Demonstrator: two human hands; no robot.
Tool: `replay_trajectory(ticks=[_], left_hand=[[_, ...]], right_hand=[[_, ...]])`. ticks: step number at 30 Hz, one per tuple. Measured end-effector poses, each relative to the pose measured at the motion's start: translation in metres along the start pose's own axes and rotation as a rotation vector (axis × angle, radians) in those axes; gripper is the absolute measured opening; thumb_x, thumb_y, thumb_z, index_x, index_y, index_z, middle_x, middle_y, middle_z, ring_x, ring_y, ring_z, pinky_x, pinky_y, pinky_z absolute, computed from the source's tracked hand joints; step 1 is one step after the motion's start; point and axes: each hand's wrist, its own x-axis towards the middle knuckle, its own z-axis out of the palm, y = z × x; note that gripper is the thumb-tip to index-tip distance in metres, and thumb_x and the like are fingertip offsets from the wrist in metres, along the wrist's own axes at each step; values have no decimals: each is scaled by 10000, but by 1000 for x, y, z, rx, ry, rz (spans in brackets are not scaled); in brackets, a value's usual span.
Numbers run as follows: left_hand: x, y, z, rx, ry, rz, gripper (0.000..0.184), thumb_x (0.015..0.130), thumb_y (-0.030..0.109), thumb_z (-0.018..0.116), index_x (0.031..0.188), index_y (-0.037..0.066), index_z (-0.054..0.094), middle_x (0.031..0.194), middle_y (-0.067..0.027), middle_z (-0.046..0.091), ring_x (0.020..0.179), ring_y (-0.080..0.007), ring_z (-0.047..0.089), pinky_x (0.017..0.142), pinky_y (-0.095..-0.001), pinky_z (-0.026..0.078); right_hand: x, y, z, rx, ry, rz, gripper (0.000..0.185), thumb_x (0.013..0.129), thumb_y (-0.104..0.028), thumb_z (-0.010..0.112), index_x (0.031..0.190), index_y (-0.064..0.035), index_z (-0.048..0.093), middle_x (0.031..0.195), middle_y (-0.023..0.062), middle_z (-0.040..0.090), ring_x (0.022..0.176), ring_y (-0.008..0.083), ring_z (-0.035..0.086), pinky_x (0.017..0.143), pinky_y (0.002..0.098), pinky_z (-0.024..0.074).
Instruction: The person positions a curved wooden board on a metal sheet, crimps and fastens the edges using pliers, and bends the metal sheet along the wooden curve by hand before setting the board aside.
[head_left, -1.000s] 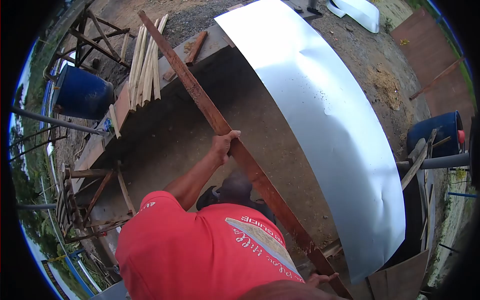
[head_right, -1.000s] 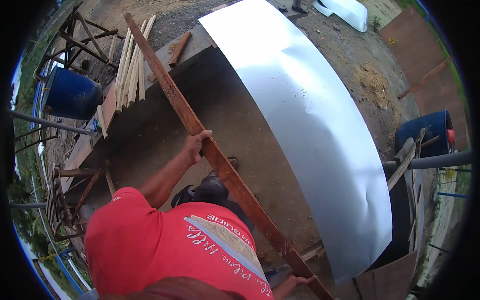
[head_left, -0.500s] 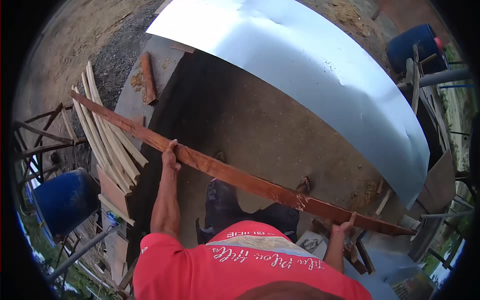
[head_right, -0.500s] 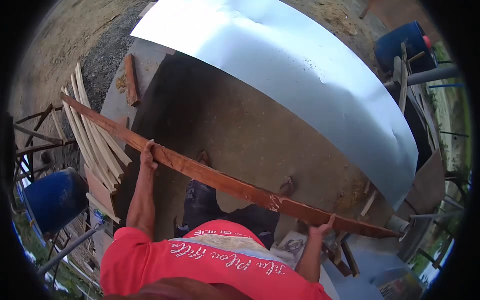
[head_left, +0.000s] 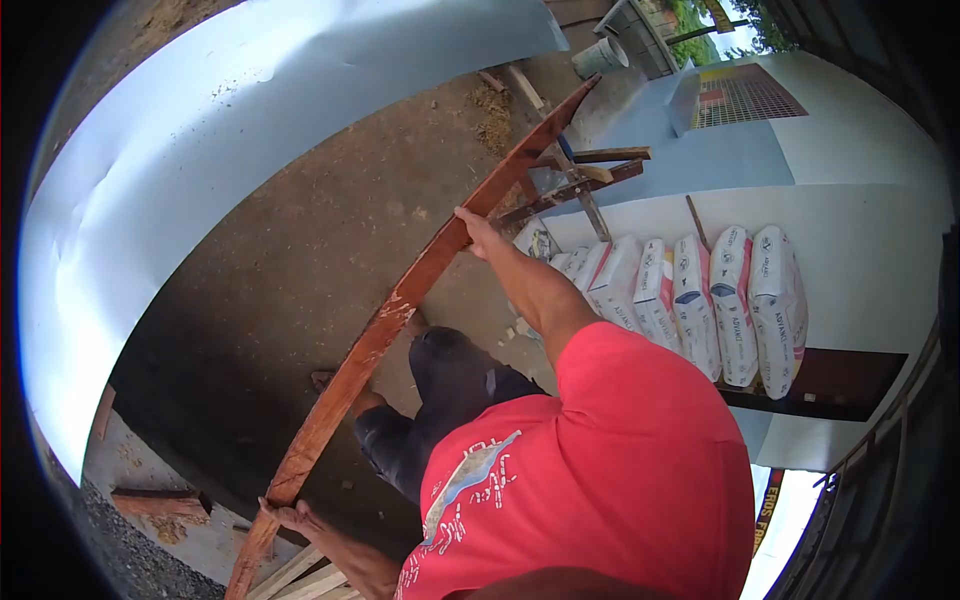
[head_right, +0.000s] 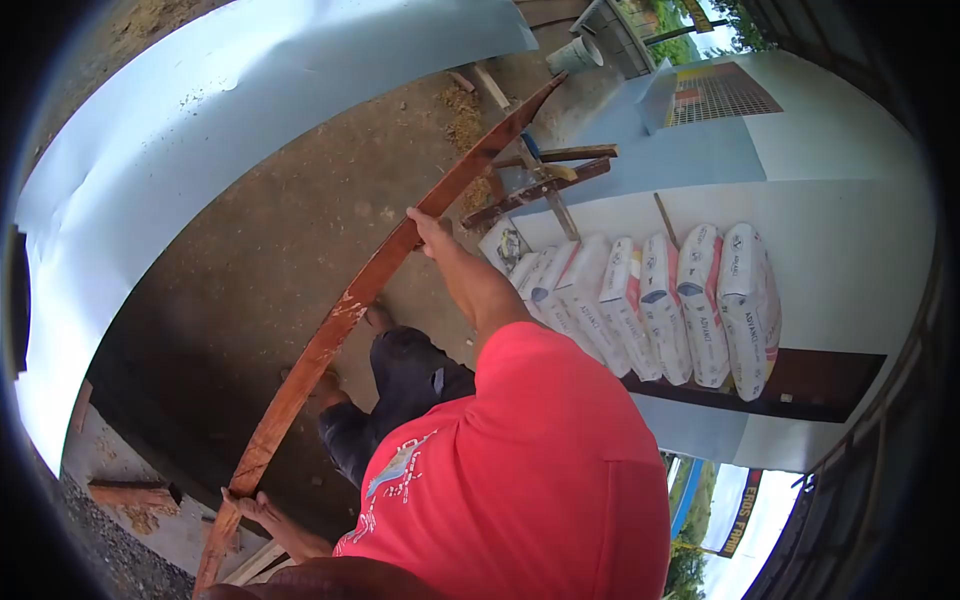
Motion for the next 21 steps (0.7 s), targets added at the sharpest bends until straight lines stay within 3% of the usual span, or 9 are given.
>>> replay_trajectory(ticks=[4, 5, 7, 10, 13, 16, 17, 19, 21], left_hand=[[-9, -36, 92, -114, -202, 76, 406, 897, 346, 536, 1076, -11, 614, 1062, -121, 631, 924, -289, 585, 864, -436, 477], [-20, -42, 115, -78, -190, 71, 547, 926, 482, 522, 1133, -23, 558, 1084, -148, 602, 881, -289, 575, 797, -430, 491], [74, -142, 91, 466, -420, 1086, 762, 920, 651, 428, 1236, -41, 468, 1130, -212, 564, 871, -333, 585, 756, -436, 507], [75, -182, 129, 531, -374, 1192, 915, 867, 747, 331, 1304, -56, 389, 1132, -266, 541, 889, -384, 589, 732, -461, 521], [86, -214, 148, 467, -451, 1169, 853, 898, 696, 367, 1322, -45, 388, 1181, -287, 510, 937, -403, 584, 764, -492, 525], [113, -237, 153, 476, -571, 1190, 784, 920, 612, 482, 1366, -22, 369, 1261, -262, 475, 1064, -367, 537, 864, -483, 503], [56, -197, 171, 399, -484, 419, 732, 920, 488, 587, 1413, 5, 342, 1339, -224, 440, 1184, -304, 465, 980, -437, 445], [-49, -119, 230, 206, -243, -71, 795, 912, 523, 567, 1451, 4, 298, 1471, -189, 344, 1313, -269, 362, 1099, -384, 330], [-73, -104, 237, 176, -147, -144, 685, 918, 513, 569, 1368, 12, 447, 1307, -212, 501, 1243, -335, 450, 1091, -455, 314]], right_hand=[[-26, -7, -9, -426, 54, 111, 725, 704, -455, 810, 1260, -79, 537, 1284, 132, 546, 971, 356, 631, 886, 573, 475], [-39, -10, -16, -498, -12, 164, 743, 704, -463, 808, 1280, -88, 526, 1312, 135, 530, 970, 358, 631, 872, 563, 481], [-57, -20, -40, -635, -147, 267, 781, 703, -480, 804, 1320, -108, 504, 1368, 141, 496, 970, 361, 631, 844, 544, 493], [-33, -19, -110, -814, -260, 407, 769, 715, -528, 768, 1319, -122, 520, 1444, 133, 444, 944, 336, 636, 770, 490, 506], [-7, -35, -179, -866, -208, 469, 758, 694, -549, 769, 1283, -119, 562, 1489, 114, 401, 872, 312, 640, 694, 438, 513], [35, -78, -226, -996, -77, 486, 745, 652, -504, 812, 1233, -98, 582, 1447, 136, 448, 1003, 300, 626, 727, 420, 523], [68, -89, -247, -1074, -30, 475, 740, 647, -493, 818, 1219, -86, 586, 1423, 145, 470, 1043, 295, 615, 759, 418, 525], [131, -120, -277, -1275, 90, 310, 699, 651, -419, 831, 1194, -51, 589, 1288, 159, 534, 999, 299, 620, 751, 427, 528], [197, -158, -292, -1480, 229, -19, 634, 670, -290, 847, 1172, -5, 585, 1068, 168, 615, 828, 316, 650, 669, 447, 531]])
